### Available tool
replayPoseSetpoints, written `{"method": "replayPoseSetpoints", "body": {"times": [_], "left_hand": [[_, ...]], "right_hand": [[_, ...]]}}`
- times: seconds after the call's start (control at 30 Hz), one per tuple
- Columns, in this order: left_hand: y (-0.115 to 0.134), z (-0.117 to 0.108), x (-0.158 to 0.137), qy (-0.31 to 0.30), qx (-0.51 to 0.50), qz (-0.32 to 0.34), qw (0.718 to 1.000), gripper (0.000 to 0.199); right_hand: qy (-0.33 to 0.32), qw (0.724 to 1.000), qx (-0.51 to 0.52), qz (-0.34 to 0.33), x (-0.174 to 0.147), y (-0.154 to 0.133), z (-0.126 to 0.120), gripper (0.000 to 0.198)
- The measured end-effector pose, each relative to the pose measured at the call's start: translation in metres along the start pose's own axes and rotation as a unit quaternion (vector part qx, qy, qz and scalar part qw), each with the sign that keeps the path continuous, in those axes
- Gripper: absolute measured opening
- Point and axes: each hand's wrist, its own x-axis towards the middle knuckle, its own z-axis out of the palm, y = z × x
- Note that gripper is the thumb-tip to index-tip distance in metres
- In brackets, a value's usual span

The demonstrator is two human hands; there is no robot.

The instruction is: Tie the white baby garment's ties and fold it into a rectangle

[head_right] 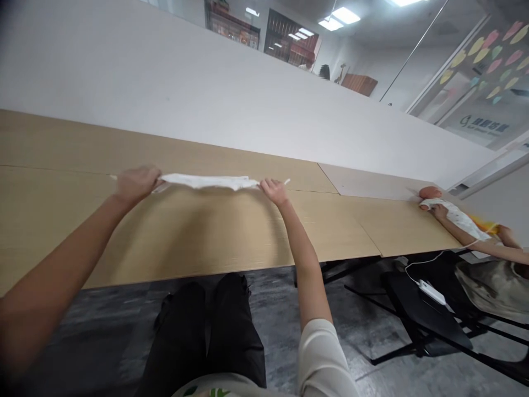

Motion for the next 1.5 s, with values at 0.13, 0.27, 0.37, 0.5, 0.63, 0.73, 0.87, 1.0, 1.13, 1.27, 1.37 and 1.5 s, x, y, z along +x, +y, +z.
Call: {"method": "replayPoseSetpoints", "body": {"times": [0.13, 0.27, 0.37, 0.5, 0.63, 0.73, 0.87, 1.0, 1.13, 1.27, 1.37, 1.5], "left_hand": [[0.003, 0.033, -0.065, -0.085, 0.020, 0.055, 0.995, 0.033], [0.014, 0.046, -0.125, -0.123, 0.004, 0.036, 0.992, 0.023], [0.022, 0.045, -0.161, -0.114, -0.047, 0.011, 0.992, 0.019], [0.031, 0.040, -0.194, -0.081, -0.113, 0.013, 0.990, 0.020], [0.033, 0.035, -0.214, -0.055, -0.175, -0.004, 0.983, 0.030], [0.032, 0.028, -0.217, -0.060, -0.222, -0.016, 0.973, 0.033], [0.056, 0.022, -0.207, -0.027, -0.280, -0.069, 0.957, 0.041], [0.105, 0.032, -0.194, -0.028, -0.256, -0.004, 0.966, 0.046], [0.134, 0.046, -0.196, -0.052, -0.176, 0.007, 0.983, 0.045], [0.133, 0.049, -0.202, -0.071, -0.151, 0.012, 0.986, 0.047], [0.128, 0.045, -0.203, -0.090, -0.169, 0.010, 0.981, 0.051], [0.139, 0.036, -0.193, -0.065, -0.307, -0.045, 0.948, 0.058]], "right_hand": [[-0.095, 0.988, 0.037, -0.113, -0.069, -0.030, 0.014, 0.044], [-0.140, 0.975, 0.056, -0.163, -0.121, -0.055, 0.012, 0.034], [-0.191, 0.966, 0.038, -0.172, -0.148, -0.067, 0.002, 0.024], [-0.230, 0.966, 0.028, -0.115, -0.174, -0.079, -0.013, 0.023], [-0.193, 0.979, 0.067, 0.011, -0.196, -0.086, -0.021, 0.022], [-0.141, 0.974, 0.140, 0.112, -0.210, -0.089, -0.021, 0.024], [-0.067, 0.940, 0.181, 0.282, -0.220, -0.088, -0.017, 0.021], [0.005, 0.886, 0.045, 0.462, -0.219, -0.088, -0.006, 0.031], [0.017, 0.870, 0.013, 0.492, -0.212, -0.088, 0.002, 0.034], [0.016, 0.861, 0.068, 0.503, -0.196, -0.086, -0.006, 0.028], [0.014, 0.841, 0.112, 0.529, -0.172, -0.097, -0.019, 0.027], [0.059, 0.871, 0.147, 0.464, -0.129, -0.147, -0.035, 0.031]]}}
